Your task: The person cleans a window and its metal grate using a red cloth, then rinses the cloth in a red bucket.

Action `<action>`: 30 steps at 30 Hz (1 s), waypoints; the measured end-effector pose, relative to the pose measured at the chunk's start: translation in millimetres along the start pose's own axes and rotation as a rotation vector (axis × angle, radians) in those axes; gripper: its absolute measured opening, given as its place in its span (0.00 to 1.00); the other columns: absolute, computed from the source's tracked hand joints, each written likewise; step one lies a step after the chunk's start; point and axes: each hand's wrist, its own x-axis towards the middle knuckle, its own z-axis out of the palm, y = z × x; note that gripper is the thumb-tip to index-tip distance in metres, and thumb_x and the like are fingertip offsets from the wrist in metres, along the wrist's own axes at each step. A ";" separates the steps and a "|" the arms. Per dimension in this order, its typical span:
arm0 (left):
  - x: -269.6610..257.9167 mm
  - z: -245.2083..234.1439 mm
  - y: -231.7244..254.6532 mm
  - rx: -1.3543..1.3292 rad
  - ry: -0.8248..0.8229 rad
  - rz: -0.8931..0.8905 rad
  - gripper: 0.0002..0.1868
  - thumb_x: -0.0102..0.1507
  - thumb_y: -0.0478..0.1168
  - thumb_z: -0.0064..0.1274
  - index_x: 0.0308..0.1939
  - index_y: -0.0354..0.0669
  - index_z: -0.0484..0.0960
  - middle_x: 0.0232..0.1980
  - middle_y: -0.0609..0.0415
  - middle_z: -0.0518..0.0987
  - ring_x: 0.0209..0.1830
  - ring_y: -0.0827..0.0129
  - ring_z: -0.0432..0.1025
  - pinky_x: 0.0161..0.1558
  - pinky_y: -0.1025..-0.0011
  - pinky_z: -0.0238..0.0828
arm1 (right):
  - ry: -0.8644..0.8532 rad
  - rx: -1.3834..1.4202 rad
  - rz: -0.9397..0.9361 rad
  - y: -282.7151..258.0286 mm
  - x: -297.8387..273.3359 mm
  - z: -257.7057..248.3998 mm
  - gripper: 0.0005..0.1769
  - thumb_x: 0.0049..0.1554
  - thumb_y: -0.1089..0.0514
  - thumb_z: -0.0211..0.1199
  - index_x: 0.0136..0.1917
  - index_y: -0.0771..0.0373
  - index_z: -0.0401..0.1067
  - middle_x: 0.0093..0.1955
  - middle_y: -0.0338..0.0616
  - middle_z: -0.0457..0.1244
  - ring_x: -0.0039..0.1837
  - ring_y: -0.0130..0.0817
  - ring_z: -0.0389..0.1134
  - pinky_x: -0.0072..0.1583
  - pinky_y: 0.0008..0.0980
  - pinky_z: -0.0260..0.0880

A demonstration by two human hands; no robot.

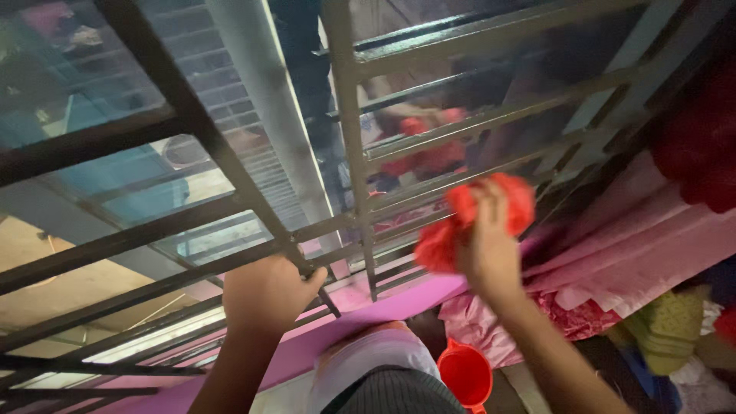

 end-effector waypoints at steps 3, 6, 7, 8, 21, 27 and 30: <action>0.8 -0.2 2.1 0.037 0.125 0.087 0.23 0.54 0.61 0.59 0.24 0.44 0.88 0.21 0.49 0.80 0.23 0.51 0.75 0.29 0.58 0.70 | -0.154 0.069 -0.018 -44.7 -27.0 21.1 0.38 0.48 0.71 0.58 0.72 0.61 0.56 0.79 0.54 0.47 0.60 0.64 0.66 0.52 0.52 0.73; 2.6 -0.8 4.2 0.023 0.091 0.071 0.23 0.52 0.61 0.60 0.27 0.45 0.88 0.22 0.49 0.81 0.23 0.52 0.76 0.29 0.57 0.71 | -0.095 0.158 -0.229 -70.1 -44.7 32.6 0.41 0.46 0.70 0.59 0.73 0.63 0.56 0.77 0.56 0.49 0.60 0.66 0.67 0.52 0.52 0.74; 2.2 -0.6 4.2 0.016 0.126 0.090 0.22 0.52 0.61 0.61 0.27 0.45 0.88 0.22 0.50 0.81 0.23 0.52 0.76 0.29 0.57 0.71 | -0.099 0.186 -0.262 -71.5 -47.3 34.8 0.42 0.45 0.68 0.60 0.73 0.63 0.55 0.77 0.55 0.49 0.60 0.65 0.68 0.52 0.51 0.74; 2.0 -0.5 3.3 0.009 0.161 0.110 0.22 0.52 0.60 0.61 0.26 0.45 0.88 0.23 0.50 0.81 0.23 0.52 0.75 0.29 0.56 0.70 | -0.162 0.084 -0.251 -65.6 -43.9 34.5 0.40 0.47 0.68 0.60 0.73 0.60 0.57 0.77 0.50 0.51 0.57 0.61 0.70 0.51 0.50 0.74; -0.8 1.8 0.2 -0.008 0.099 0.055 0.20 0.53 0.60 0.60 0.26 0.49 0.89 0.22 0.51 0.81 0.22 0.53 0.75 0.27 0.58 0.71 | 0.102 -0.129 -0.061 19.4 1.4 -9.0 0.35 0.50 0.70 0.56 0.71 0.62 0.57 0.78 0.48 0.52 0.59 0.60 0.69 0.48 0.49 0.74; -0.2 4.0 0.5 -0.066 0.187 0.108 0.19 0.51 0.58 0.62 0.25 0.47 0.88 0.22 0.53 0.81 0.22 0.56 0.75 0.27 0.59 0.70 | -0.199 0.008 0.153 -42.3 -18.4 27.9 0.34 0.55 0.70 0.56 0.73 0.59 0.54 0.83 0.51 0.45 0.58 0.58 0.67 0.52 0.51 0.74; 0.5 4.7 1.4 0.001 0.141 0.081 0.21 0.52 0.60 0.62 0.25 0.47 0.88 0.21 0.52 0.81 0.22 0.55 0.75 0.28 0.60 0.71 | -0.193 0.212 -0.137 -69.7 -42.5 25.8 0.42 0.45 0.71 0.62 0.72 0.64 0.56 0.79 0.57 0.48 0.71 0.63 0.59 0.62 0.51 0.69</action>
